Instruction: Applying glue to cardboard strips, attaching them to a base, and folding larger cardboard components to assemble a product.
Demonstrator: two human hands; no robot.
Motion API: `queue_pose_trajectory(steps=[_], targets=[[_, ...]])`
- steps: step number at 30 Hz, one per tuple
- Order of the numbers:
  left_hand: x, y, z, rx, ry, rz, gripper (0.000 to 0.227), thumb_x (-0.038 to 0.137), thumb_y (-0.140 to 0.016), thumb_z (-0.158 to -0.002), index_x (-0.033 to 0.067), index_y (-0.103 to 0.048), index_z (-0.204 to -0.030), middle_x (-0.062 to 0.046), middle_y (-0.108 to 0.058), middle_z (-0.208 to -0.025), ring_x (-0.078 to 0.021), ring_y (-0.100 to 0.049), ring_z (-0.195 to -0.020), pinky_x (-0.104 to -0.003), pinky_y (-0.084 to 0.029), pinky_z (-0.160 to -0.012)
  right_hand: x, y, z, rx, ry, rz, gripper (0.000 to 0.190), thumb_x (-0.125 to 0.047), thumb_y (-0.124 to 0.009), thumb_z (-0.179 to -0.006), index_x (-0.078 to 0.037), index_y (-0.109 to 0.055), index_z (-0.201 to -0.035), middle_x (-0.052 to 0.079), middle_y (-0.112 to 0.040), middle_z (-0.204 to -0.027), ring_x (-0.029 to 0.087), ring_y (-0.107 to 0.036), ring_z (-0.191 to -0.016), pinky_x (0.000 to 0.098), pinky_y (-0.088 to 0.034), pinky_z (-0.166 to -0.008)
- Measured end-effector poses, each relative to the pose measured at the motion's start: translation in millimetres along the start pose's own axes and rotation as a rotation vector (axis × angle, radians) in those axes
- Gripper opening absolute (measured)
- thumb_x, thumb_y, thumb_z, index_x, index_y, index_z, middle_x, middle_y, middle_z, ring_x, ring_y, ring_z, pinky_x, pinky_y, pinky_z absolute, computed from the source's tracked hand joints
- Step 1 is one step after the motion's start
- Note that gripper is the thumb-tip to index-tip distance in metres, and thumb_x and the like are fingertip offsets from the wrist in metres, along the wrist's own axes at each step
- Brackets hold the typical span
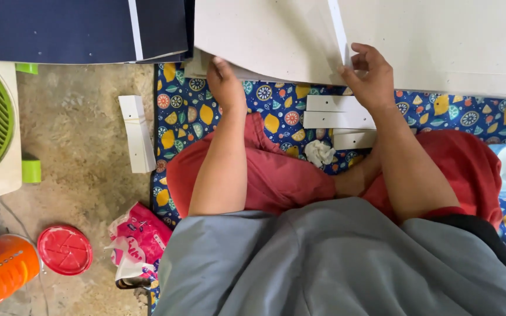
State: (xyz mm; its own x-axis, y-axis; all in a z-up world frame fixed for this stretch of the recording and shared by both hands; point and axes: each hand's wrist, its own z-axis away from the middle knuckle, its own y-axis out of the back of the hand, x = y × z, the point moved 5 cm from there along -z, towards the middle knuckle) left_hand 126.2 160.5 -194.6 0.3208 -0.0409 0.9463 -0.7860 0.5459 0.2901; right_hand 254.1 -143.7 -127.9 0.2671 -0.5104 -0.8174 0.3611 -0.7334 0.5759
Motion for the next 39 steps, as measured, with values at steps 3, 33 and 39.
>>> queue_pose_trajectory(steps=[3, 33, 39], targets=[[10, -1, 10, -0.025, 0.178, 0.038, 0.084, 0.072, -0.030, -0.089, 0.0029, -0.063, -0.122, -0.014, -0.063, -0.114, -0.0246, -0.066, -0.101, -0.038, -0.053, -0.088, -3, -3, 0, -0.016, 0.006, 0.048, 0.047, 0.000, -0.079, -0.096, 0.003, -0.059, -0.138, 0.013, -0.064, -0.104, 0.024, -0.067, -0.096, 0.0340, -0.057, -0.082], [16, -11, 114, -0.272, 0.494, 0.941, 0.039, 0.020, -0.044, -0.108, 0.0047, -0.046, -0.144, -0.019, -0.059, -0.125, -0.0259, -0.062, -0.095, -0.038, -0.056, -0.085, -125, -82, 3, -0.416, -0.192, -0.842, 0.053, -0.012, -0.062, -0.102, -0.013, -0.044, -0.151, 0.010, -0.062, -0.110, 0.023, -0.067, -0.102, 0.0406, -0.064, -0.090], [1, -12, 109, -0.216, 0.458, 0.872, 0.032, 0.023, -0.046, -0.108, -0.0030, -0.054, -0.126, -0.017, -0.066, -0.108, -0.0231, -0.070, -0.093, -0.035, -0.060, -0.084, -131, -100, -1, -0.435, -0.162, -0.673, 0.054, -0.012, -0.062, -0.102, -0.009, -0.041, -0.151, 0.010, -0.061, -0.109, 0.021, -0.068, -0.100, 0.0378, -0.065, -0.089]])
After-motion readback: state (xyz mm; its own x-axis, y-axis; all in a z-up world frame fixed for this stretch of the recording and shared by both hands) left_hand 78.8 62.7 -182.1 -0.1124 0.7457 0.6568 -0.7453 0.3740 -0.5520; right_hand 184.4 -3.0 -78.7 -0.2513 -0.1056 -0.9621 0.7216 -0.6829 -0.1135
